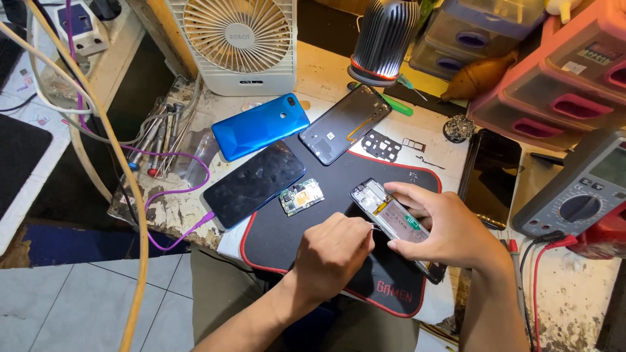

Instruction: Inspecting and checking the internal components and battery connection of a disassembled smartphone on a repair bench.

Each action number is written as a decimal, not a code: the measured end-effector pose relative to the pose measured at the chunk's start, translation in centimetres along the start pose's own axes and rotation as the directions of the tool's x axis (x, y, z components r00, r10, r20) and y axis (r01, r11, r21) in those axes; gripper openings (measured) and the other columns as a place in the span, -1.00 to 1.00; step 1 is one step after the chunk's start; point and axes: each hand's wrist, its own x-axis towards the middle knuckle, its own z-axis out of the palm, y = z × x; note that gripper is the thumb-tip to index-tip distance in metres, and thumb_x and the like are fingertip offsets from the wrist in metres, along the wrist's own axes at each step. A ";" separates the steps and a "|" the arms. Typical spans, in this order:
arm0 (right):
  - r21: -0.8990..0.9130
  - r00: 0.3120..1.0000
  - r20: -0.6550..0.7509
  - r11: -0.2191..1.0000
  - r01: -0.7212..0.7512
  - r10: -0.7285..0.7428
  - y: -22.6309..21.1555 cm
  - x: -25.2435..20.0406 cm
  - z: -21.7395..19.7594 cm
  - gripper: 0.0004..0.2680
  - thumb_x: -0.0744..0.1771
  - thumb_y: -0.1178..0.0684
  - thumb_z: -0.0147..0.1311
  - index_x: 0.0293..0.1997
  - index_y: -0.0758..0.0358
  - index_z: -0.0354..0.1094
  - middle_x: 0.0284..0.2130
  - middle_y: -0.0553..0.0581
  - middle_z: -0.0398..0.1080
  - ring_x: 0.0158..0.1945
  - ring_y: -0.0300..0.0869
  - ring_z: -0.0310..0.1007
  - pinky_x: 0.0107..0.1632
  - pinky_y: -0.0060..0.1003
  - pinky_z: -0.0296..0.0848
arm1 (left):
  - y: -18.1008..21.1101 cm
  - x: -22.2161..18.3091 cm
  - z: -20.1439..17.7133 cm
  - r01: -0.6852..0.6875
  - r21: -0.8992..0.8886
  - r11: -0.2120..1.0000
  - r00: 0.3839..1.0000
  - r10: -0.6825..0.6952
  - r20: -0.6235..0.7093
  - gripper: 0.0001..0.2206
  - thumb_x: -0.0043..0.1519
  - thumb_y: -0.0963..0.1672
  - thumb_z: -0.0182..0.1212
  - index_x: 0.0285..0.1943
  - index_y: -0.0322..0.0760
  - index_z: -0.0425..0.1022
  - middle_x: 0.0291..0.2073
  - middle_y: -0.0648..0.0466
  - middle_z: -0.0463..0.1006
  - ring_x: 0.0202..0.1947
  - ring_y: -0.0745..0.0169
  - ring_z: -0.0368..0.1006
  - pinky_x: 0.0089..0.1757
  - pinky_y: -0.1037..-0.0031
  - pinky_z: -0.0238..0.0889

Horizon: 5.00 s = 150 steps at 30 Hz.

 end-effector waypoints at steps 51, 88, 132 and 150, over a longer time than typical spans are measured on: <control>-0.110 0.983 -0.033 0.978 0.178 -0.182 1.2 -0.1 -0.2 -0.37 0.06 -0.12 0.32 0.31 -0.04 0.33 0.03 -0.13 0.62 0.00 -0.33 0.63 0.00 -0.46 0.44 | 0.5 0.1 0.8 -0.059 0.101 0.993 0.997 0.052 0.063 -0.97 0.25 -0.29 0.25 -0.23 -0.49 0.50 -0.35 -0.10 0.57 -0.43 0.05 0.39 -0.44 0.37 0.28; -0.205 0.969 -0.236 0.979 0.017 -0.066 -0.7 -0.4 2.7 -0.47 0.11 -0.28 0.31 0.15 -0.07 0.30 0.06 -0.02 0.48 0.00 -0.12 0.51 -0.04 -0.21 0.46 | 1.3 0.5 0.4 0.787 -0.614 0.061 0.456 -0.727 0.513 -0.93 0.30 -0.27 0.19 -0.22 -0.52 0.47 -0.43 -0.17 0.56 -0.37 0.18 0.57 -0.37 0.36 0.67; -0.179 0.966 -0.259 0.984 -0.019 -0.028 -0.5 -0.2 2.5 -0.54 0.10 -0.24 0.32 0.02 -0.08 0.30 -0.15 -0.01 0.52 -0.14 -0.16 0.51 -0.08 -0.27 0.41 | 1.4 0.8 1.0 0.822 -0.508 0.256 0.486 -0.780 0.393 -0.91 0.31 -0.20 0.15 -0.25 -0.37 0.46 -0.47 -0.04 0.63 -0.60 0.11 0.64 -0.51 0.55 0.48; -0.182 0.964 -0.262 0.983 -0.010 -0.038 -0.5 -0.1 2.4 -0.54 0.09 -0.22 0.35 0.01 -0.07 0.31 -0.17 -0.03 0.53 -0.18 -0.17 0.52 -0.11 -0.30 0.41 | 1.3 1.0 0.6 0.830 -0.478 0.287 0.500 -0.763 0.409 -0.91 0.31 -0.20 0.15 -0.26 -0.34 0.47 -0.47 0.01 0.63 -0.59 0.13 0.67 -0.53 0.61 0.37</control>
